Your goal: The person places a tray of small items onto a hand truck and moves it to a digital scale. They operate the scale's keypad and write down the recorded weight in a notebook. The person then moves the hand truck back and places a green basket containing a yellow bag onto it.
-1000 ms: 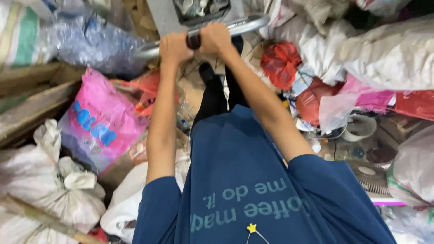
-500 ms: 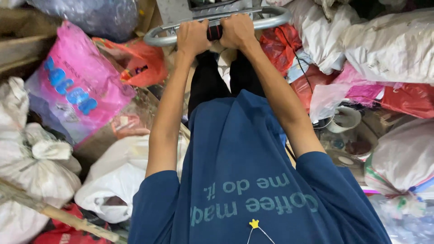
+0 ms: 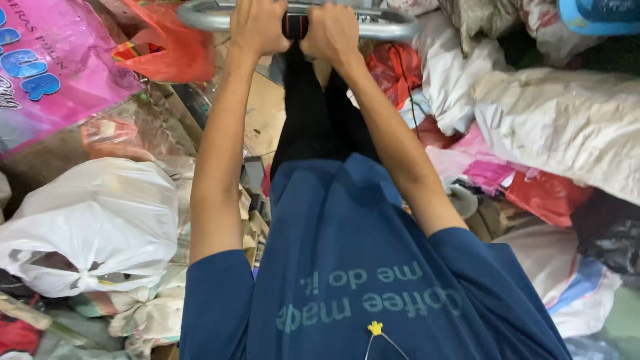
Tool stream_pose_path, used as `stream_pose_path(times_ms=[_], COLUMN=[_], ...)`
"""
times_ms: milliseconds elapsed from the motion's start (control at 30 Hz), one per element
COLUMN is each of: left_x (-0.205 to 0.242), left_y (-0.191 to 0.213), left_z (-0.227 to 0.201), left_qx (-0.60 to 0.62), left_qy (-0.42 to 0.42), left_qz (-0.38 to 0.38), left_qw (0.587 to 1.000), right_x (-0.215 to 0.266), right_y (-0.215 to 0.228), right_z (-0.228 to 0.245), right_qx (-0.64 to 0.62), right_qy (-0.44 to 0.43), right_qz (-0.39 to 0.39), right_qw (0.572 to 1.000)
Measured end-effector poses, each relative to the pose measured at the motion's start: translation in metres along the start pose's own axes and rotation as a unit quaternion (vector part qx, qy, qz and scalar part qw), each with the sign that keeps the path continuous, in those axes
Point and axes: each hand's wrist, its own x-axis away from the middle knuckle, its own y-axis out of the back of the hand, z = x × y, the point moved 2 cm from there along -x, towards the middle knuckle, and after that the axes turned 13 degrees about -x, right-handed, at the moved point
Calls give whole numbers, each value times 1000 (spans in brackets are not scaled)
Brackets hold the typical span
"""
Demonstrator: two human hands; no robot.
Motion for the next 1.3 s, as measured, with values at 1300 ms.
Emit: stream_pose_path(times_ms=[1300], left_x=[76], left_y=[-15], left_z=[-36], left_qx=[87], left_qy=[-17], left_qz=[90], left_qw=[992], right_x=[95], right_y=[-52], right_z=[28], right_qx=[76], right_qy=[-71], right_qz=[1], right_qw=[995])
